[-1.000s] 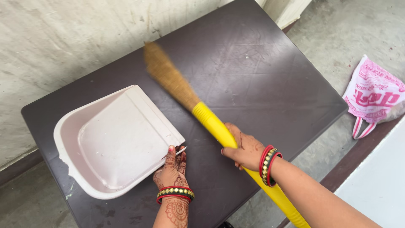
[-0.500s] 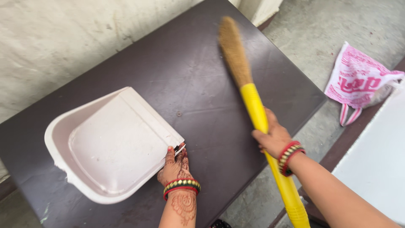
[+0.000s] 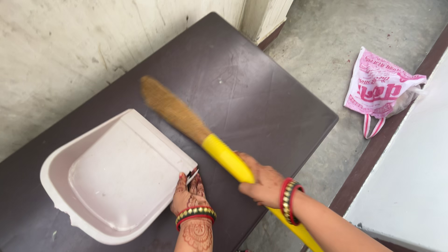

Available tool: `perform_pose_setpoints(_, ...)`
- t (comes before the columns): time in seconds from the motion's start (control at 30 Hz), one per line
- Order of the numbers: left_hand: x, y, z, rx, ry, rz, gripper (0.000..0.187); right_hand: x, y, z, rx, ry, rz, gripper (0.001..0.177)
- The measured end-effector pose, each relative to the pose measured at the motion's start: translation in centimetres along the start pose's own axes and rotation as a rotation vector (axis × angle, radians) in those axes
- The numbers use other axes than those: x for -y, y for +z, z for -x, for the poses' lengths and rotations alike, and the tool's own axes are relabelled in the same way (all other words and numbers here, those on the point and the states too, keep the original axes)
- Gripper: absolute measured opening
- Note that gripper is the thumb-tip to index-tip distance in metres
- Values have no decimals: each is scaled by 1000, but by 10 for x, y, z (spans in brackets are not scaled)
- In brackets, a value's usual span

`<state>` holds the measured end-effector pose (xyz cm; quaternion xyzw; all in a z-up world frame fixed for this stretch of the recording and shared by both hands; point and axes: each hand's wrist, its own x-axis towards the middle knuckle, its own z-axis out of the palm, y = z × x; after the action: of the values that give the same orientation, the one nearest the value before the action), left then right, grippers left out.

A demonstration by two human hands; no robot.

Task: The person organizes items on a balcony, placing a basket of goods and a bag of toys on the floor. They then use a broom and dustpan to sweep debris from a dark plastic storage box and the surrounding floor area.

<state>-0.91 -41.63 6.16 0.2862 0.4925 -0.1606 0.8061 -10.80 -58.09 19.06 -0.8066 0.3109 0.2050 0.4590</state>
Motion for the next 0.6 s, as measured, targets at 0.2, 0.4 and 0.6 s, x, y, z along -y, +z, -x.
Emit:
perform_pose_setpoints(0.2, 32, 23, 15, -32, -14, 8, 47, -53, -81, -3, -386, 177, -59, 81)
perform_pose_setpoints(0.4, 86, 50, 17, -33, -41, -28, 54, -80, -114, -21, -400, 218, -59, 71)
perform_pose_setpoints(0.6, 120, 74, 15, -88, 11, -38, 59, -51, -85, -33, -154, 136, -39, 58)
